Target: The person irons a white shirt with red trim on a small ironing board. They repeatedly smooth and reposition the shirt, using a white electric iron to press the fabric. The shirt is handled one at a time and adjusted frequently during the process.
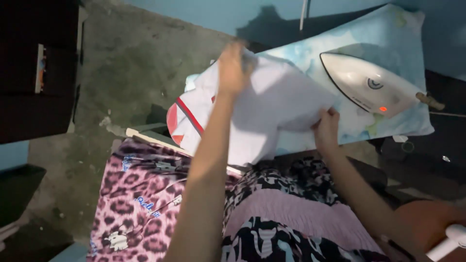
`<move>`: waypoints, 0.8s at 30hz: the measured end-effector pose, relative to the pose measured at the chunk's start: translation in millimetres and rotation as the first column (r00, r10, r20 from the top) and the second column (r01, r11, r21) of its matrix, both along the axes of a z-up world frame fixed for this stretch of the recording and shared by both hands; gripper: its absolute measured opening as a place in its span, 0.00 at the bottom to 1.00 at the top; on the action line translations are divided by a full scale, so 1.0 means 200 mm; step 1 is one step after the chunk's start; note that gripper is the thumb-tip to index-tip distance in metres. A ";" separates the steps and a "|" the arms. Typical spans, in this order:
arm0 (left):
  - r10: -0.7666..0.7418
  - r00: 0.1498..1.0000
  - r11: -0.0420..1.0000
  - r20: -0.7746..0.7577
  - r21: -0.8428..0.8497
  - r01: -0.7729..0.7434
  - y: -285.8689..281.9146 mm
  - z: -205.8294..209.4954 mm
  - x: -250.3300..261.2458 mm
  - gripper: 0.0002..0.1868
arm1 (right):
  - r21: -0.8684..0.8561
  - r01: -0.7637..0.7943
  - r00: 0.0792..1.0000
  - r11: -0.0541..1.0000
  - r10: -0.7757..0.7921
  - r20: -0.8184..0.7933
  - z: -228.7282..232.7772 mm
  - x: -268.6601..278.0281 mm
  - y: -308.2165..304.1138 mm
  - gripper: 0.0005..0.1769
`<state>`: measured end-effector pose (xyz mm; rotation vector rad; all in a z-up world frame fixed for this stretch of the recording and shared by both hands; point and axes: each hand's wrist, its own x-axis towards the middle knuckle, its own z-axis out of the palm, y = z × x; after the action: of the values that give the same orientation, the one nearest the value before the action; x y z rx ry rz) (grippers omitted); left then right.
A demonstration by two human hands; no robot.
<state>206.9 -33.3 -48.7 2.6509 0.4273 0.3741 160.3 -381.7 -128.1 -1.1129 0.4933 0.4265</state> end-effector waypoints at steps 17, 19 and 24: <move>-0.143 0.921 0.989 -0.363 -0.009 0.150 -0.45 0.14 -0.47 0.52 | -0.532 0.673 0.599 -0.514 0.800 -0.015 0.72 0.12 -0.28 0.36; -0.279 0.906 0.950 -0.319 0.045 0.308 -0.66 -0.28 -0.66 0.47 | -0.699 0.643 0.520 -0.313 0.849 0.099 0.77 0.33 -0.37 0.31; -0.594 0.791 0.758 -0.146 -0.432 0.489 -0.69 0.40 -0.78 0.44 | -0.951 0.301 0.426 -0.070 0.902 0.068 0.70 0.74 -0.44 0.27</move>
<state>51.4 -171.1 31.4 2.3025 -0.2058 -0.2500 307.8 -470.2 11.1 -2.8206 -0.7624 -0.1492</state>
